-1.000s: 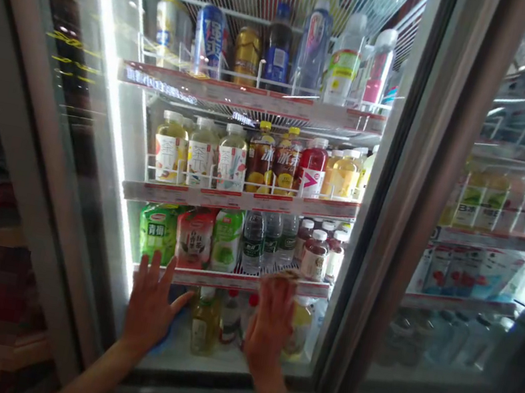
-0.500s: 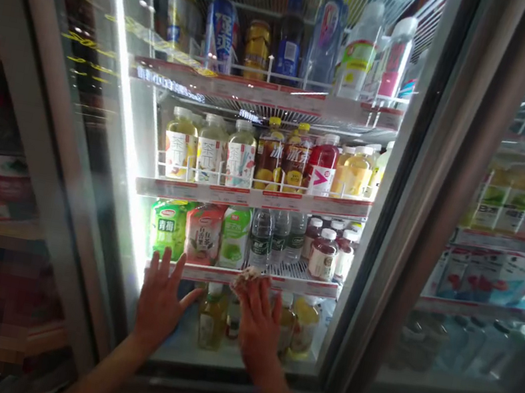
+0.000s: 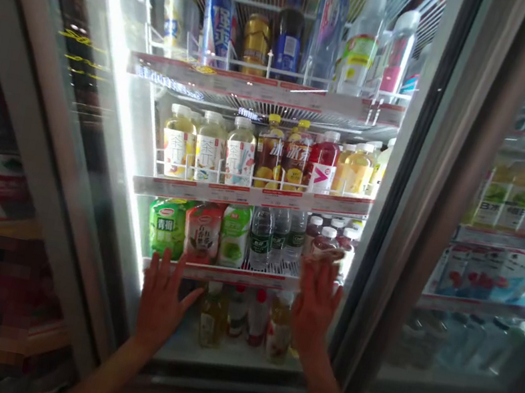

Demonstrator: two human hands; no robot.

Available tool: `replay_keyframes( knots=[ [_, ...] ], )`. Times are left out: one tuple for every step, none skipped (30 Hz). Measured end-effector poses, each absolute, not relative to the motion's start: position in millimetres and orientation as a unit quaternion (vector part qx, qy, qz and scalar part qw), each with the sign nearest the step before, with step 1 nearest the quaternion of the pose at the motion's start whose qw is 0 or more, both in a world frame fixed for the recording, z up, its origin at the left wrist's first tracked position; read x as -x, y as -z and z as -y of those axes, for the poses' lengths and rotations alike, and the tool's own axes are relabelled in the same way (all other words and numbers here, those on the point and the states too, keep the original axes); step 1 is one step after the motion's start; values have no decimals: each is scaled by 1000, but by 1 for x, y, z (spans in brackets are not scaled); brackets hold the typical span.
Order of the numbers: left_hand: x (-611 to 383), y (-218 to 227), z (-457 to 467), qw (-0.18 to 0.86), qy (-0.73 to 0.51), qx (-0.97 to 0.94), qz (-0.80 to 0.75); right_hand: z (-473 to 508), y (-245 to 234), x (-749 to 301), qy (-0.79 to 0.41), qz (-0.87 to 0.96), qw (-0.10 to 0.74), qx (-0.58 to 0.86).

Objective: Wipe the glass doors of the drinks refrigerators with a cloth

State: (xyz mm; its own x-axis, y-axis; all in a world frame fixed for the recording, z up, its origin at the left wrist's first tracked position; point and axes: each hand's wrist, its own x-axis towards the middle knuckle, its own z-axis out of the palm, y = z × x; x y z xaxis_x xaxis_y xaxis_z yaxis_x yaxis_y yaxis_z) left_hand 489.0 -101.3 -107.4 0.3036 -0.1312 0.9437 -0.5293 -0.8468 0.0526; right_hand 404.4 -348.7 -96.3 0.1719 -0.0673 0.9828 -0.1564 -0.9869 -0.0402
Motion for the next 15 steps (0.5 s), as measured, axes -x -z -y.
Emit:
replay_keyframes(
  knots=[
    [-489,107,102,182,-551,-787,210,353,92,-404,-662,110,19,-741],
    [-490,107,102,185,-551,-786,210,354,90,-405,-670,125,8,-732],
    [-490,107,102,189,-552,-785,210,350,91,-406,-663,112,8,-740],
    [-490,107,102,194,-553,-782,212,344,92,-408,-641,75,19,-764],
    [-490,107,102,199,-552,-782,213,338,95,-409,-613,26,37,-789],
    [-490,107,102,202,-549,-782,214,334,97,-410,-588,-20,58,-807],
    [-489,107,101,204,-545,-784,215,334,97,-410,-572,-47,72,-816],
    [-489,107,101,203,-542,-787,215,338,95,-409,-575,-43,75,-814],
    [-489,107,101,200,-540,-789,215,344,91,-408,-597,-11,65,-800],
    [-489,107,102,196,-541,-790,214,352,86,-407,-629,40,45,-775],
    [-489,107,102,191,-545,-789,212,360,80,-406,-660,89,22,-745],
    [-489,107,103,189,-550,-786,209,364,76,-405,-682,124,3,-721],
    [-490,108,103,187,-554,-784,206,365,73,-405,-691,135,-9,-710],
    [-490,108,104,186,-557,-783,205,362,72,-406,-685,118,-8,-719],
    [-489,108,104,185,-559,-782,205,356,73,-406,-664,81,4,-743]
  ],
)
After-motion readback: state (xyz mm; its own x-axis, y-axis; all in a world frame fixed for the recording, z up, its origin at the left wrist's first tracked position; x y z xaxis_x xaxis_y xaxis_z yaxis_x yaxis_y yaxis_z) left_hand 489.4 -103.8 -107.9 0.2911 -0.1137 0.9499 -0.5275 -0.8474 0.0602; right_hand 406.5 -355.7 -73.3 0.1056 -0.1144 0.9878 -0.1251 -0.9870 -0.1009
